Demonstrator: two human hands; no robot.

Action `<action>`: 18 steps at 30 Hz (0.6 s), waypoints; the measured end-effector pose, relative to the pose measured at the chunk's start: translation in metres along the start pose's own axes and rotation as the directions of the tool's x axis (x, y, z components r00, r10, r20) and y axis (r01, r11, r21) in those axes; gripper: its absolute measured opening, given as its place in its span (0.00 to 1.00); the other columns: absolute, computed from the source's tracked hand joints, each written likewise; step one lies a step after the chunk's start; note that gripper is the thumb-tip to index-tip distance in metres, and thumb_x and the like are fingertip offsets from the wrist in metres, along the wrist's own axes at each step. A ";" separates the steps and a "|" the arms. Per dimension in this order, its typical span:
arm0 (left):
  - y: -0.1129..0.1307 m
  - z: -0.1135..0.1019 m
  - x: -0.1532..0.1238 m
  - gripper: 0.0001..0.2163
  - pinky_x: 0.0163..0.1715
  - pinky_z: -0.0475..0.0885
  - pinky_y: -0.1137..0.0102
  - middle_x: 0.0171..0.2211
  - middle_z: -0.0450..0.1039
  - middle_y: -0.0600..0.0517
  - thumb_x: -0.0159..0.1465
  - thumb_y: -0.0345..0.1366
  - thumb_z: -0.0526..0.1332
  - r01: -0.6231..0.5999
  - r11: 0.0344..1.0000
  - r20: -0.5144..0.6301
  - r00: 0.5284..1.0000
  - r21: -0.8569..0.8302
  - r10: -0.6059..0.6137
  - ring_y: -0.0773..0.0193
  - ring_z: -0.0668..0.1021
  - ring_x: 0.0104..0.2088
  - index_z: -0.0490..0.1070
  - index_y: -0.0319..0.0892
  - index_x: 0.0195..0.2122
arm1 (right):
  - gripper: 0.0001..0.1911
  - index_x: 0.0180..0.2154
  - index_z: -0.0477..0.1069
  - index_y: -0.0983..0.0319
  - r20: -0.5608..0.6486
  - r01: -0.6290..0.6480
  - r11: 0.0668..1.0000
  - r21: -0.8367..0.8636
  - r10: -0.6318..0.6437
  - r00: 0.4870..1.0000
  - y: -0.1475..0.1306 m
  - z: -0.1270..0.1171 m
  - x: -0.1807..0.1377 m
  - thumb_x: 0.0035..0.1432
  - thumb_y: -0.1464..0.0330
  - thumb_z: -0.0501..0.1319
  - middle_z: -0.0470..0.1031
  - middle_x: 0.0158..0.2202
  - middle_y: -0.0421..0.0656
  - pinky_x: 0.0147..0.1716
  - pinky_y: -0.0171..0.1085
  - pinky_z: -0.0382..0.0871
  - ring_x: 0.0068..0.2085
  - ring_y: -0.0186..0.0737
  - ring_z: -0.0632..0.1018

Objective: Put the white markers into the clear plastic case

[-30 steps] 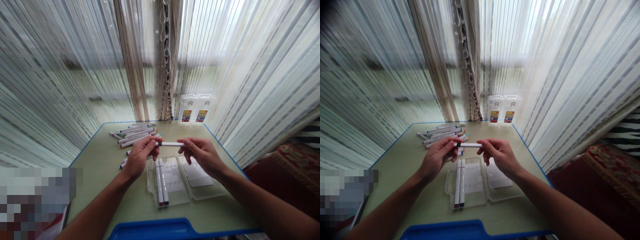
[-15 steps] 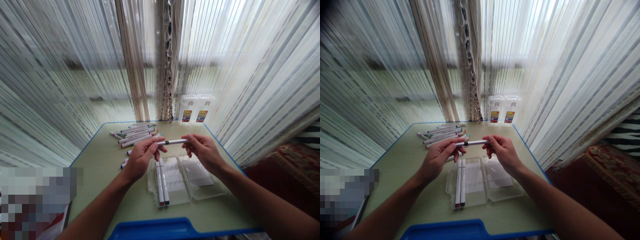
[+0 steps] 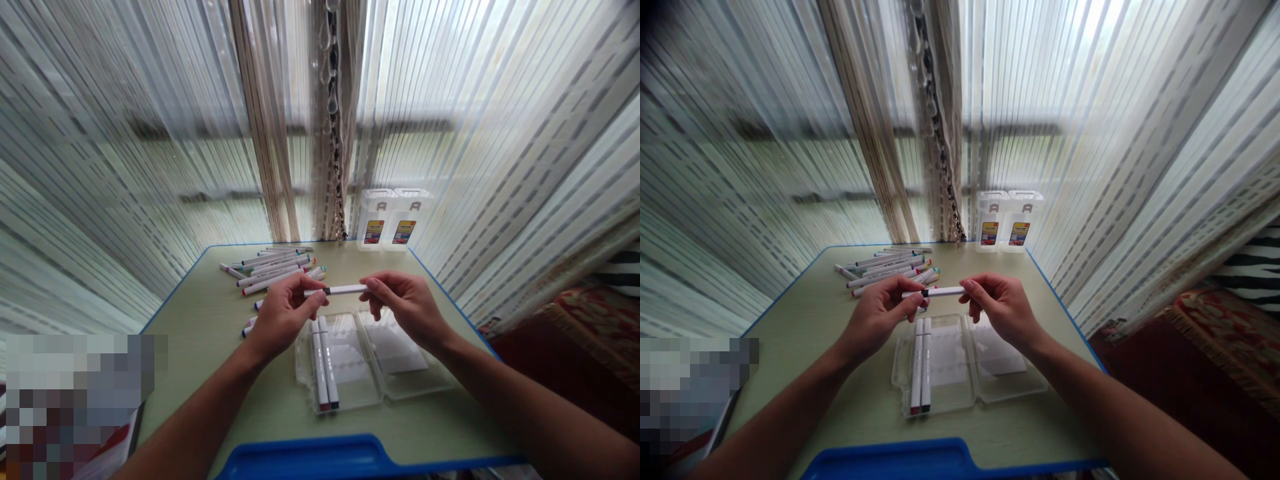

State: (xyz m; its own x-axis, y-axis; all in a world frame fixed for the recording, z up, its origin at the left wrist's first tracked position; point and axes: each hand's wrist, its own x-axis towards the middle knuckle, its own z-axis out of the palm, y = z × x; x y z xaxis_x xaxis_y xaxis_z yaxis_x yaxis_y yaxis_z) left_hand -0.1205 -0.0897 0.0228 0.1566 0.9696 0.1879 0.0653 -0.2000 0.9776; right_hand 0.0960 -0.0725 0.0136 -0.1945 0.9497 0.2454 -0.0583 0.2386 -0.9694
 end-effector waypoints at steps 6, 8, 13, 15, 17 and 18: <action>-0.004 0.000 0.000 0.09 0.23 0.67 0.77 0.27 0.72 0.53 0.57 0.36 0.68 -0.010 0.998 0.011 1.000 0.057 0.010 0.70 0.73 0.25 0.71 0.37 0.33 | 0.16 0.32 0.76 0.66 0.049 -0.006 0.999 -0.051 0.009 0.999 -0.002 0.002 -0.003 0.51 0.58 0.70 0.77 0.23 0.43 0.17 0.31 0.67 0.18 0.31 0.72; -0.005 0.000 -0.001 0.10 0.25 0.69 0.76 0.28 0.72 0.52 0.56 0.37 0.68 -0.022 0.997 0.020 1.000 0.067 0.021 0.66 0.76 0.29 0.70 0.38 0.31 | 0.18 0.31 0.76 0.65 0.070 -0.005 0.998 -0.068 0.010 0.997 -0.001 0.002 -0.004 0.49 0.57 0.71 0.76 0.23 0.42 0.17 0.31 0.67 0.18 0.31 0.72; -0.002 0.001 -0.002 0.10 0.30 0.72 0.73 0.29 0.74 0.51 0.56 0.39 0.68 -0.052 0.984 0.046 0.998 0.172 0.044 0.64 0.76 0.31 0.73 0.38 0.30 | 0.19 0.32 0.76 0.65 0.110 0.009 0.989 -0.148 0.007 0.994 0.003 0.003 -0.006 0.48 0.55 0.71 0.73 0.21 0.40 0.17 0.31 0.66 0.19 0.32 0.71; 0.000 0.002 -0.003 0.09 0.31 0.72 0.73 0.29 0.75 0.51 0.57 0.39 0.67 -0.076 0.971 0.075 0.995 0.225 0.061 0.64 0.76 0.31 0.75 0.38 0.31 | 0.18 0.32 0.76 0.64 0.133 0.049 0.975 -0.214 -0.021 0.991 0.003 0.004 -0.007 0.49 0.56 0.71 0.74 0.22 0.40 0.18 0.31 0.66 0.21 0.32 0.72; 0.001 0.003 -0.003 0.08 0.32 0.72 0.73 0.29 0.76 0.51 0.58 0.39 0.67 -0.105 0.961 0.107 0.991 0.256 0.079 0.64 0.77 0.31 0.76 0.38 0.32 | 0.15 0.32 0.77 0.64 0.163 0.115 0.950 -0.289 -0.070 0.984 0.003 0.004 -0.008 0.50 0.58 0.71 0.76 0.25 0.41 0.22 0.31 0.68 0.24 0.34 0.74; 0.001 0.004 -0.004 0.08 0.33 0.71 0.73 0.29 0.77 0.51 0.58 0.38 0.67 -0.116 0.957 0.116 0.989 0.266 0.087 0.64 0.77 0.31 0.77 0.38 0.31 | 0.14 0.32 0.77 0.64 0.178 0.147 0.935 -0.321 -0.093 0.980 0.002 0.004 -0.009 0.50 0.59 0.71 0.77 0.27 0.42 0.25 0.31 0.68 0.26 0.35 0.75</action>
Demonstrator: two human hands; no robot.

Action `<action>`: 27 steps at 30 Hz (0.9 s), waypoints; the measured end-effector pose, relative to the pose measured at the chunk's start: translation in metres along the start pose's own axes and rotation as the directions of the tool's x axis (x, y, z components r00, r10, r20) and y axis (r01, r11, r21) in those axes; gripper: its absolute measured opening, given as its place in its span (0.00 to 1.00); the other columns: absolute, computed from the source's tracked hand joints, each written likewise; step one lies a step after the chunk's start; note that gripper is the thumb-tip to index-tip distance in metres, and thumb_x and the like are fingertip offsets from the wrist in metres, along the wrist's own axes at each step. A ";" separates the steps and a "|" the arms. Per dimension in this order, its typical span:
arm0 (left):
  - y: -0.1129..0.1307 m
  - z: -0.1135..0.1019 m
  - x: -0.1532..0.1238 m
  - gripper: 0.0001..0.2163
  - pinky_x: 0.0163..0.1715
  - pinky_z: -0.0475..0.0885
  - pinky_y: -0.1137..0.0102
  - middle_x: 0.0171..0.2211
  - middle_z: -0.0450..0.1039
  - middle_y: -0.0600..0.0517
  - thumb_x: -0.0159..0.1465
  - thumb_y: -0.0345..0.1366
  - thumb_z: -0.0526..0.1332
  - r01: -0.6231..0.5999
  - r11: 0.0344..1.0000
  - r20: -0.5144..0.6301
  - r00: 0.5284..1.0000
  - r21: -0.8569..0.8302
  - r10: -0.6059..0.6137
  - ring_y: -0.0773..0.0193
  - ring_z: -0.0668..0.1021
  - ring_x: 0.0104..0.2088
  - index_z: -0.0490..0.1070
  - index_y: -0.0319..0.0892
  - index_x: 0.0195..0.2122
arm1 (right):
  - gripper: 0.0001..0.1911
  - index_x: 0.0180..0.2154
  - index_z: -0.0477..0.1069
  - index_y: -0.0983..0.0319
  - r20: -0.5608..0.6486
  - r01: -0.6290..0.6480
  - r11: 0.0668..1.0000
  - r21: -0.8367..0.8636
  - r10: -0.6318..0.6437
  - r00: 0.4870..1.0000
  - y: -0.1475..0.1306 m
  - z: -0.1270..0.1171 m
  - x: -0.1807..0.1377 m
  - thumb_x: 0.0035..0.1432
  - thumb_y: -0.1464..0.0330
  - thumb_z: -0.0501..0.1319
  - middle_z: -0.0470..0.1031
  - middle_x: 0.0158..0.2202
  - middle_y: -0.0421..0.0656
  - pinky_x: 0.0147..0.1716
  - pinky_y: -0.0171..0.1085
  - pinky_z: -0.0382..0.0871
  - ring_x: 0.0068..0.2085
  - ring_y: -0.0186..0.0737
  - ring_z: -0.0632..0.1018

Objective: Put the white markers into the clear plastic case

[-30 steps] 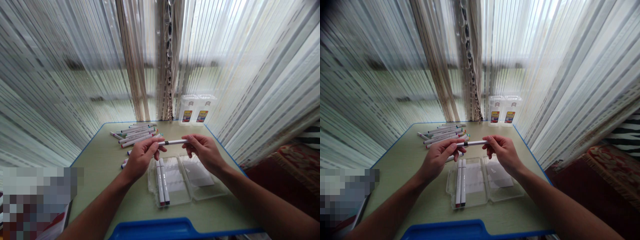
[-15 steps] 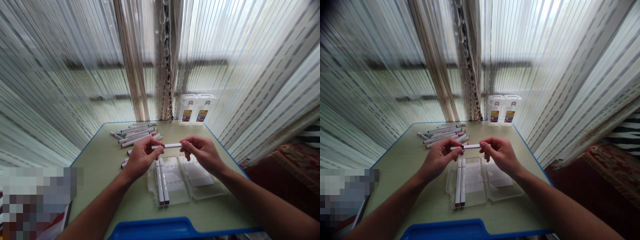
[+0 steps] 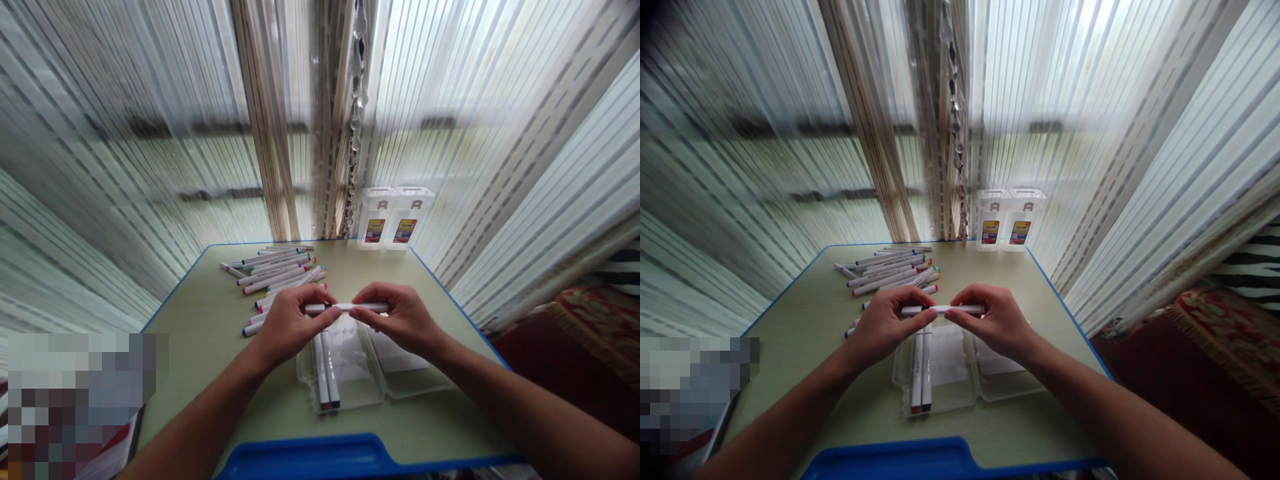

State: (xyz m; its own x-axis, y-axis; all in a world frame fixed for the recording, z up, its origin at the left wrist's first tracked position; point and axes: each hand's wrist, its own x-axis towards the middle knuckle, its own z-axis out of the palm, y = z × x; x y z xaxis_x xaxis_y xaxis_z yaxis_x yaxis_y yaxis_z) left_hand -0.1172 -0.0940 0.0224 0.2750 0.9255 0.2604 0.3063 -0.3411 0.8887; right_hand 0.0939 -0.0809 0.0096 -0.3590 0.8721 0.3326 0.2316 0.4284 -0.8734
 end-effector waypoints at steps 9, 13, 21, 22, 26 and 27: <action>-0.003 0.004 -0.003 0.07 0.33 0.72 0.73 0.29 0.76 0.50 0.55 0.35 0.69 -0.002 0.993 0.082 0.997 -0.117 0.012 0.65 0.76 0.30 0.76 0.36 0.31 | 0.13 0.31 0.75 0.64 0.059 0.053 0.994 -0.095 -0.048 0.997 -0.001 0.000 -0.001 0.52 0.61 0.70 0.76 0.27 0.41 0.26 0.31 0.66 0.27 0.35 0.75; -0.003 0.003 -0.003 0.07 0.33 0.72 0.73 0.30 0.78 0.50 0.55 0.35 0.70 -0.008 0.995 0.078 0.997 -0.103 0.016 0.64 0.77 0.31 0.77 0.37 0.32 | 0.12 0.32 0.76 0.64 0.066 0.072 0.990 -0.125 -0.064 0.996 -0.001 0.001 -0.002 0.53 0.61 0.69 0.77 0.27 0.41 0.27 0.31 0.66 0.27 0.35 0.75; -0.006 -0.001 -0.001 0.09 0.36 0.73 0.72 0.31 0.80 0.49 0.56 0.37 0.70 -0.027 0.998 0.057 0.998 -0.056 0.030 0.63 0.78 0.33 0.80 0.37 0.34 | 0.10 0.32 0.77 0.64 0.034 0.115 0.982 -0.147 -0.111 0.993 -0.004 0.000 -0.002 0.53 0.63 0.70 0.79 0.27 0.41 0.28 0.29 0.68 0.28 0.34 0.77; -0.007 -0.001 0.000 0.09 0.35 0.73 0.72 0.31 0.80 0.49 0.56 0.37 0.70 -0.024 0.998 0.052 0.998 -0.066 0.027 0.63 0.78 0.33 0.80 0.37 0.34 | 0.10 0.33 0.78 0.64 0.029 0.116 0.983 -0.145 -0.112 0.993 -0.004 0.000 -0.002 0.53 0.63 0.69 0.80 0.28 0.42 0.28 0.30 0.68 0.28 0.34 0.77; -0.007 -0.003 0.001 0.09 0.36 0.73 0.71 0.32 0.80 0.48 0.56 0.36 0.70 -0.018 0.996 0.030 0.999 -0.082 0.021 0.62 0.79 0.34 0.80 0.37 0.34 | 0.11 0.35 0.79 0.64 0.016 0.104 0.984 -0.142 -0.103 0.995 -0.004 -0.002 -0.002 0.54 0.63 0.69 0.82 0.31 0.44 0.31 0.31 0.71 0.31 0.37 0.80; -0.007 -0.003 0.001 0.08 0.36 0.73 0.71 0.32 0.80 0.48 0.55 0.36 0.70 -0.021 0.997 0.025 0.999 -0.076 0.023 0.62 0.79 0.34 0.80 0.37 0.35 | 0.11 0.35 0.80 0.64 0.012 0.099 0.985 -0.143 -0.099 0.995 -0.004 -0.002 -0.002 0.54 0.63 0.69 0.82 0.32 0.45 0.31 0.31 0.71 0.31 0.38 0.80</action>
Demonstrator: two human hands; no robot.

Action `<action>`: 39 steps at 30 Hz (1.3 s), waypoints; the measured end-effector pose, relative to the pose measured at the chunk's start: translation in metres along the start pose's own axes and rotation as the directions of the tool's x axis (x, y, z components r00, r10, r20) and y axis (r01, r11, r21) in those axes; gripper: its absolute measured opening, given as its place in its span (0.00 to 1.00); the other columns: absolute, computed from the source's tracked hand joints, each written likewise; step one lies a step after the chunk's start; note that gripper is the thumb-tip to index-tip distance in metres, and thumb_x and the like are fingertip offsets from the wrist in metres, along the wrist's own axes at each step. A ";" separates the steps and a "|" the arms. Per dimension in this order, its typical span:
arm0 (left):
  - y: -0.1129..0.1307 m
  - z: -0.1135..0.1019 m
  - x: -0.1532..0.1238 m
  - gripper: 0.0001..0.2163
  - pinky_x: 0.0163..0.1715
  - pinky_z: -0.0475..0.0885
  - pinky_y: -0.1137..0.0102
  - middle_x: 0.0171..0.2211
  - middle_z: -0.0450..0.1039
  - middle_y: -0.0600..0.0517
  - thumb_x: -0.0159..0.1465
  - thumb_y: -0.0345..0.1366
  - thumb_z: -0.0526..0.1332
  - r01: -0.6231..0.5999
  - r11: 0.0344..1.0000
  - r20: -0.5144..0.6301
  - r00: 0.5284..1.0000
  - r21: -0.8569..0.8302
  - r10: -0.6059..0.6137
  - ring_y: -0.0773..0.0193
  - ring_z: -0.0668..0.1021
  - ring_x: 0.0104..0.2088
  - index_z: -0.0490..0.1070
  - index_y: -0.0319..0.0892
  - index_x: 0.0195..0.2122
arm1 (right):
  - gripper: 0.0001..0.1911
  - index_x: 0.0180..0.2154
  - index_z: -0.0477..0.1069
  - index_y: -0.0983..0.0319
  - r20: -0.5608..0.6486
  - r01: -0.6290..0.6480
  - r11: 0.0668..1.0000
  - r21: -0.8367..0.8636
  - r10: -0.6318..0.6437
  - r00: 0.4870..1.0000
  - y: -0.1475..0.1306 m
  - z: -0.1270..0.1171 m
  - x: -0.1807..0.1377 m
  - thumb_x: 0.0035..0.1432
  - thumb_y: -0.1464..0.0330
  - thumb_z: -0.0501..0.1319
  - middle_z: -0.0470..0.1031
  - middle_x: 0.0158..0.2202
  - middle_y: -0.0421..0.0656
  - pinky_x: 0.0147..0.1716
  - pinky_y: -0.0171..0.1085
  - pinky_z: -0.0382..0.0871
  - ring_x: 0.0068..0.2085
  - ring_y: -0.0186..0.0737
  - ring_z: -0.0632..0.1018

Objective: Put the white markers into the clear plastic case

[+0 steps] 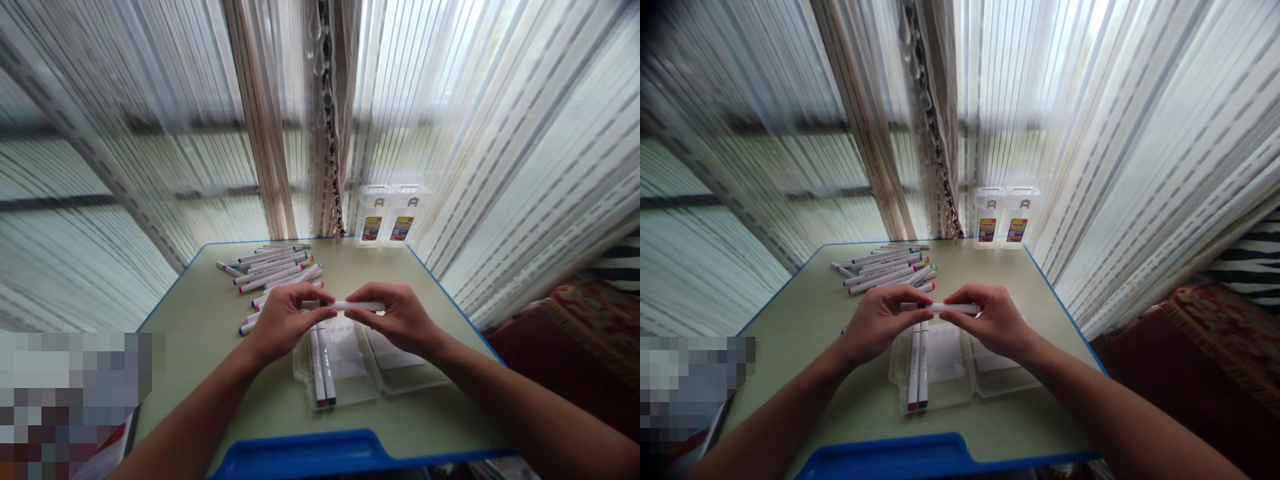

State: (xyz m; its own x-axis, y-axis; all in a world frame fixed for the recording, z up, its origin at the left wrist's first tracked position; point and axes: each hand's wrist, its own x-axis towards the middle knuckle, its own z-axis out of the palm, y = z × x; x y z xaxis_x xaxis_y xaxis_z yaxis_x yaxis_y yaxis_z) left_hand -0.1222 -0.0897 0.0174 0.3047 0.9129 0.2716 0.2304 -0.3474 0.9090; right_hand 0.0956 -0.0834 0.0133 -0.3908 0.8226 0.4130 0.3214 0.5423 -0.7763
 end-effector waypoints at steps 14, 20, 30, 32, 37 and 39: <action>0.001 -0.006 0.005 0.09 0.34 0.72 0.72 0.34 0.81 0.47 0.54 0.35 0.71 0.070 0.994 -0.070 0.995 -0.089 -0.077 0.63 0.79 0.33 0.80 0.37 0.35 | 0.17 0.45 0.79 0.64 0.000 -0.145 0.913 0.380 0.157 0.988 0.003 -0.001 0.000 0.56 0.63 0.67 0.79 0.25 0.44 0.18 0.30 0.67 0.19 0.30 0.71; -0.002 -0.007 0.005 0.11 0.25 0.65 0.76 0.28 0.78 0.51 0.54 0.37 0.71 0.108 0.986 -0.079 0.990 -0.125 -0.118 0.71 0.72 0.25 0.80 0.37 0.36 | 0.14 0.47 0.79 0.61 0.017 -0.110 0.853 0.509 0.118 0.993 0.001 -0.003 0.001 0.60 0.66 0.64 0.81 0.30 0.46 0.19 0.32 0.68 0.20 0.29 0.71; 0.001 -0.010 0.006 0.11 0.25 0.65 0.75 0.23 0.75 0.52 0.58 0.39 0.68 0.087 0.985 -0.110 0.988 -0.151 -0.105 0.71 0.71 0.23 0.80 0.37 0.38 | 0.14 0.47 0.78 0.62 0.080 -0.166 0.732 0.661 0.151 0.985 0.010 -0.002 0.003 0.63 0.65 0.62 0.81 0.32 0.48 0.21 0.33 0.68 0.22 0.31 0.73; 0.000 -0.009 0.007 0.11 0.27 0.68 0.74 0.28 0.78 0.49 0.59 0.38 0.67 0.084 0.960 -0.106 0.988 -0.268 -0.116 0.70 0.73 0.24 0.79 0.36 0.40 | 0.13 0.46 0.79 0.63 0.069 -0.182 0.691 0.699 0.188 0.980 0.012 -0.002 0.004 0.63 0.64 0.62 0.81 0.31 0.48 0.21 0.32 0.67 0.22 0.30 0.73; -0.002 -0.009 0.005 0.11 0.29 0.69 0.73 0.30 0.79 0.46 0.61 0.36 0.65 0.099 0.876 -0.061 0.988 -0.472 -0.144 0.69 0.74 0.25 0.78 0.35 0.42 | 0.13 0.42 0.80 0.65 0.039 -0.208 0.603 0.770 0.281 0.959 0.013 -0.003 0.009 0.60 0.63 0.65 0.80 0.28 0.47 0.18 0.30 0.67 0.20 0.30 0.72; 0.000 -0.009 0.004 0.12 0.29 0.68 0.73 0.31 0.80 0.45 0.62 0.36 0.65 0.100 0.846 -0.017 0.992 -0.524 -0.128 0.69 0.74 0.25 0.78 0.35 0.44 | 0.14 0.41 0.80 0.65 0.038 -0.227 0.578 0.784 0.320 0.947 0.012 -0.005 0.011 0.58 0.62 0.66 0.79 0.27 0.46 0.18 0.30 0.66 0.21 0.30 0.72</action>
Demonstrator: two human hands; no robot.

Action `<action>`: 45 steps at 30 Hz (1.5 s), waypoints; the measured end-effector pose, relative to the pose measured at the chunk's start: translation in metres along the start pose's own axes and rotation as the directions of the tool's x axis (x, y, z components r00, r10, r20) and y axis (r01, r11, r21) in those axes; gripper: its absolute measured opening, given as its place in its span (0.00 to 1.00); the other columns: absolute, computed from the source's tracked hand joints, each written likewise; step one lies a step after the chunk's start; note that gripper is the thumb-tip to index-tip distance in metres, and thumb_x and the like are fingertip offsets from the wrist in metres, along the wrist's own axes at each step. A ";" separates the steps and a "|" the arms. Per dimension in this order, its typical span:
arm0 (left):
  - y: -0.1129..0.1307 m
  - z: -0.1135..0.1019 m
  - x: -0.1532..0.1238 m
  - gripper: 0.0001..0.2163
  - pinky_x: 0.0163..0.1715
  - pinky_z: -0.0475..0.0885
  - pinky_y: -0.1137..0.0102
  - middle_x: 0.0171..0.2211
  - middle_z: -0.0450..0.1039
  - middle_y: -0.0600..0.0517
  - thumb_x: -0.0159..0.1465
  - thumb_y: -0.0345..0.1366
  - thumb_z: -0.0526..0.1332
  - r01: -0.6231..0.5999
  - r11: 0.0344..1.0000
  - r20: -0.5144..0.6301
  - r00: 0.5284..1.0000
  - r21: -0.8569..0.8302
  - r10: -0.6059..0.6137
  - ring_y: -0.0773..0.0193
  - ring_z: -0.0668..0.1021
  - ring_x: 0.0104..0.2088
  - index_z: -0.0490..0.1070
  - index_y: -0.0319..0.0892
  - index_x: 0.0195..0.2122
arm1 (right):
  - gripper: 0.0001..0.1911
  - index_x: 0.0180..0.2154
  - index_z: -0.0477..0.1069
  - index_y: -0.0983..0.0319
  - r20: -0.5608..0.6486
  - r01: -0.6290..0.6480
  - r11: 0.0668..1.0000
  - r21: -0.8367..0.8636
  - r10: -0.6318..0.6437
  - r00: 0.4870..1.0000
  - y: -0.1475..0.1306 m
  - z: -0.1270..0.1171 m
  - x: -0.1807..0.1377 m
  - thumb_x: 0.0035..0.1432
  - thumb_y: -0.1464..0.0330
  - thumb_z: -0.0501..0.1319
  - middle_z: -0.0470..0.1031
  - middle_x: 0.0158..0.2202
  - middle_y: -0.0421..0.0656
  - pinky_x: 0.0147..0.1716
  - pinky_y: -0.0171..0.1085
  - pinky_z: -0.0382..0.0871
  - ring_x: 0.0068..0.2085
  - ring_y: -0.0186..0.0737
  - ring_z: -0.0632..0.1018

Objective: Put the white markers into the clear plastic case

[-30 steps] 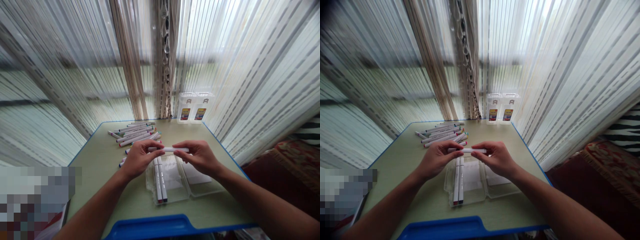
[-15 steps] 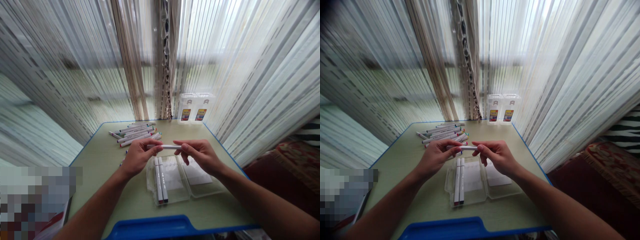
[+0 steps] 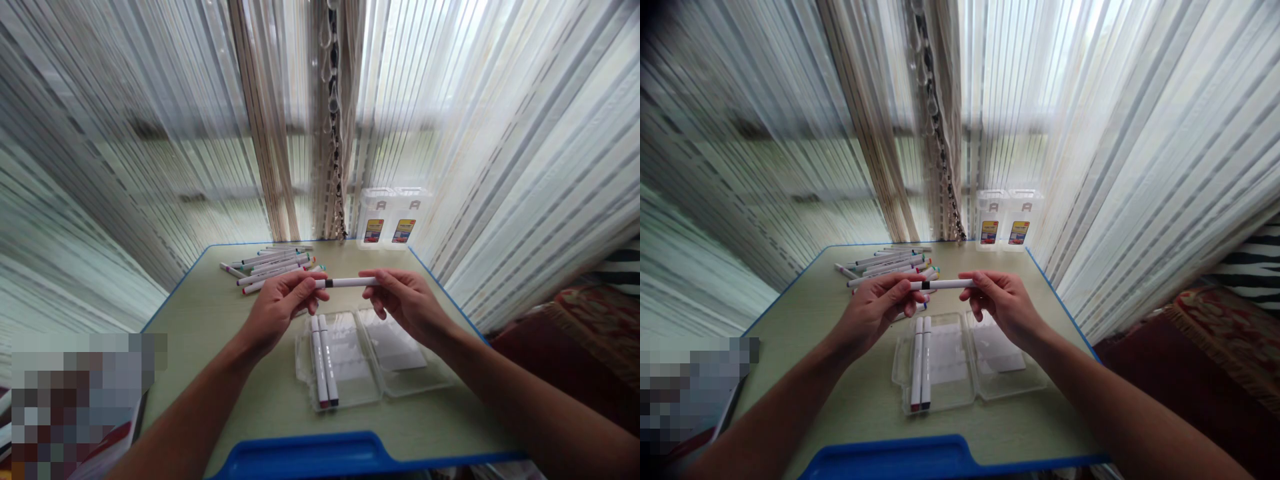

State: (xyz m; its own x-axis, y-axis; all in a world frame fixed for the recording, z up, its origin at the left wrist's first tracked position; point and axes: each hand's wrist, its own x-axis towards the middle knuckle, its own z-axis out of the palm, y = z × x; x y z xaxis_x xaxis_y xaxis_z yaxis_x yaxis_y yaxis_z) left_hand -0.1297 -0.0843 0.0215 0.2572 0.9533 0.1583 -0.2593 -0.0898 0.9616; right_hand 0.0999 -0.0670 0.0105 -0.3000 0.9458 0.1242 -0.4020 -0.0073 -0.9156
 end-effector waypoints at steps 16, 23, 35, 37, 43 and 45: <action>0.003 -0.001 -0.008 0.16 0.32 0.71 0.69 0.37 0.81 0.42 0.61 0.33 0.66 -0.044 0.998 0.235 0.970 -0.049 0.055 0.67 0.75 0.27 0.77 0.42 0.50 | 0.13 0.35 0.79 0.66 -0.052 -0.147 0.986 0.074 0.151 0.987 0.000 -0.001 0.002 0.54 0.62 0.69 0.74 0.22 0.41 0.16 0.28 0.64 0.19 0.29 0.71; 0.001 0.000 -0.006 0.14 0.30 0.71 0.69 0.36 0.81 0.42 0.61 0.34 0.65 -0.054 0.998 0.117 0.992 -0.008 0.055 0.68 0.74 0.26 0.77 0.38 0.48 | 0.13 0.35 0.79 0.66 -0.090 -0.108 0.993 0.047 0.112 0.990 -0.002 0.001 0.002 0.53 0.61 0.69 0.74 0.22 0.41 0.16 0.29 0.64 0.19 0.29 0.71; -0.002 -0.001 0.000 0.12 0.27 0.72 0.72 0.32 0.81 0.43 0.60 0.36 0.66 0.011 0.989 -0.054 0.999 0.145 -0.003 0.69 0.74 0.23 0.79 0.34 0.42 | 0.14 0.35 0.80 0.66 -0.107 0.016 0.997 -0.076 -0.025 0.994 -0.002 0.003 -0.001 0.53 0.60 0.69 0.76 0.22 0.43 0.16 0.30 0.65 0.19 0.30 0.71; -0.001 -0.001 0.001 0.11 0.26 0.71 0.73 0.30 0.81 0.45 0.59 0.36 0.67 0.013 0.980 -0.065 0.998 0.200 0.000 0.70 0.74 0.23 0.79 0.34 0.40 | 0.14 0.35 0.81 0.66 -0.095 0.032 0.995 -0.090 -0.040 0.995 -0.001 0.002 -0.001 0.54 0.61 0.69 0.76 0.23 0.43 0.16 0.30 0.66 0.19 0.30 0.71; 0.001 0.002 0.000 0.12 0.25 0.71 0.73 0.29 0.80 0.45 0.57 0.37 0.68 0.013 0.956 -0.071 0.997 0.292 0.008 0.68 0.75 0.24 0.78 0.33 0.38 | 0.14 0.37 0.81 0.66 -0.062 0.063 0.990 -0.128 -0.071 0.996 0.004 0.000 -0.002 0.56 0.61 0.68 0.77 0.24 0.44 0.17 0.31 0.68 0.20 0.31 0.73; 0.002 0.002 0.000 0.11 0.26 0.71 0.73 0.29 0.80 0.46 0.57 0.37 0.68 0.005 0.950 -0.074 0.997 0.312 0.019 0.68 0.75 0.24 0.78 0.34 0.37 | 0.14 0.38 0.81 0.65 -0.056 0.060 0.988 -0.139 -0.069 0.996 0.005 0.000 -0.002 0.56 0.61 0.67 0.78 0.24 0.44 0.17 0.32 0.68 0.20 0.32 0.73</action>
State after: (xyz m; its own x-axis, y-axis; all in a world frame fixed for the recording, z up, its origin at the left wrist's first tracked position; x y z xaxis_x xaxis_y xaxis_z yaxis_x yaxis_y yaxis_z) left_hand -0.1281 -0.0852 0.0237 0.1823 0.9702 0.1598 0.0452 -0.1707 0.9843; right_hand 0.0989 -0.0686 0.0057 -0.2225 0.9609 0.1649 -0.2948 0.0949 -0.9508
